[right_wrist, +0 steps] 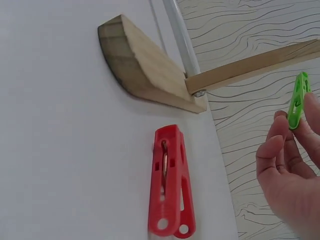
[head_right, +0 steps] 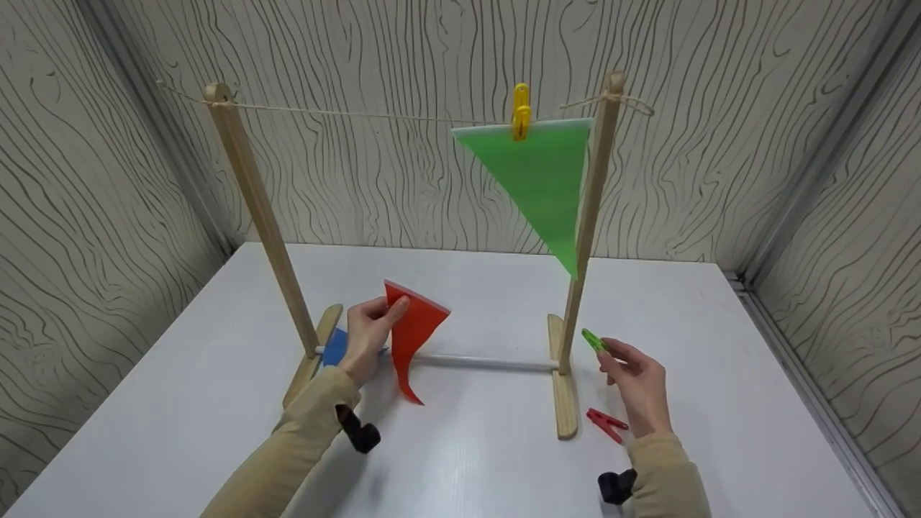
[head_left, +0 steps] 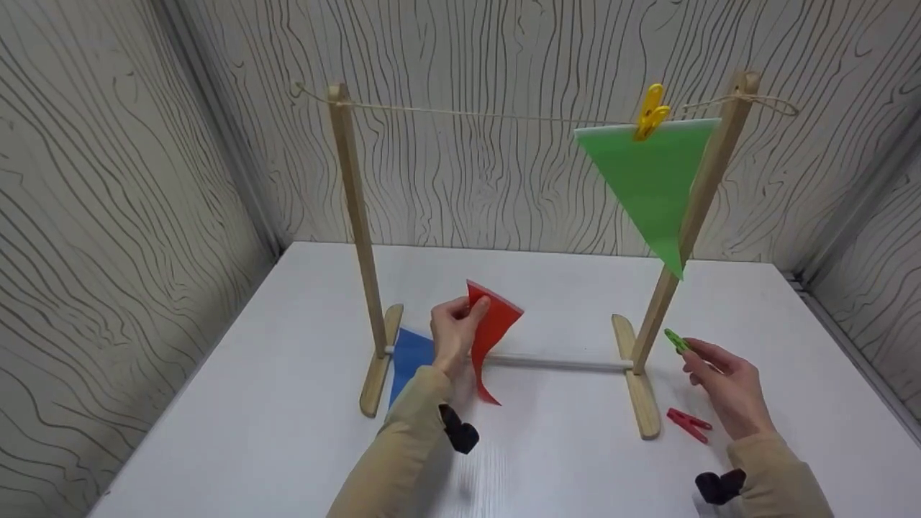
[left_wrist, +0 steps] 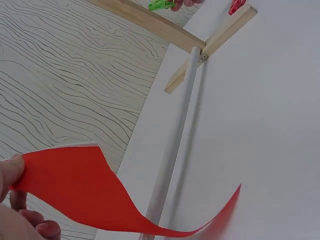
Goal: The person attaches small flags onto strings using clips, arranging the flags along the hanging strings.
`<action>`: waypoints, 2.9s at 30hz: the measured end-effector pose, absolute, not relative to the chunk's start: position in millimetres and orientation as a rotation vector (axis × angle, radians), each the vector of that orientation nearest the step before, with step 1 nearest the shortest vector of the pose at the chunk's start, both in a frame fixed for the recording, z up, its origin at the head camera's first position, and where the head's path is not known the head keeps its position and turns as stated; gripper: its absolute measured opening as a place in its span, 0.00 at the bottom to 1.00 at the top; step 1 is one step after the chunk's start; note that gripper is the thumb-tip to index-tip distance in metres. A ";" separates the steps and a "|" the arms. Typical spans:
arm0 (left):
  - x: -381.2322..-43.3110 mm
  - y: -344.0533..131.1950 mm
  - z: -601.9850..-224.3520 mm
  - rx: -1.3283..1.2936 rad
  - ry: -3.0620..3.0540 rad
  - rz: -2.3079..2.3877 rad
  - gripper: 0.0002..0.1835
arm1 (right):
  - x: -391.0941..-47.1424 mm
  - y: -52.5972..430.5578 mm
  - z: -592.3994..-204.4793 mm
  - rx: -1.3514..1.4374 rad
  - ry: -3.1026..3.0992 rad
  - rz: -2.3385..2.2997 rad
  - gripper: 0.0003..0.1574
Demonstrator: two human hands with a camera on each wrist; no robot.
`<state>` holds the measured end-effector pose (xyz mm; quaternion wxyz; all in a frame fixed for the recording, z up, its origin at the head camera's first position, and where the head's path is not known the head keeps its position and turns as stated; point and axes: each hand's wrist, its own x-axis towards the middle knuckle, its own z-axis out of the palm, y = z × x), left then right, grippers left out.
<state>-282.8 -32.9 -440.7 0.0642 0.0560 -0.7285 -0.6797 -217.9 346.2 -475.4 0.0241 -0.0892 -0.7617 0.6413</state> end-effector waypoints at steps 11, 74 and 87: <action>-278.5 -29.8 -424.1 0.098 -2.099 -2.009 0.18 | -215.3 331.4 -465.8 -0.029 -1.838 2.410 0.14; -249.7 -26.8 -323.1 -0.248 -1.553 -2.339 0.20 | -210.7 263.0 -383.2 0.865 -0.590 2.871 0.20; -254.6 -26.5 -301.1 -0.297 -1.532 -2.301 0.16 | -217.9 246.6 -355.8 0.801 -0.460 2.891 0.17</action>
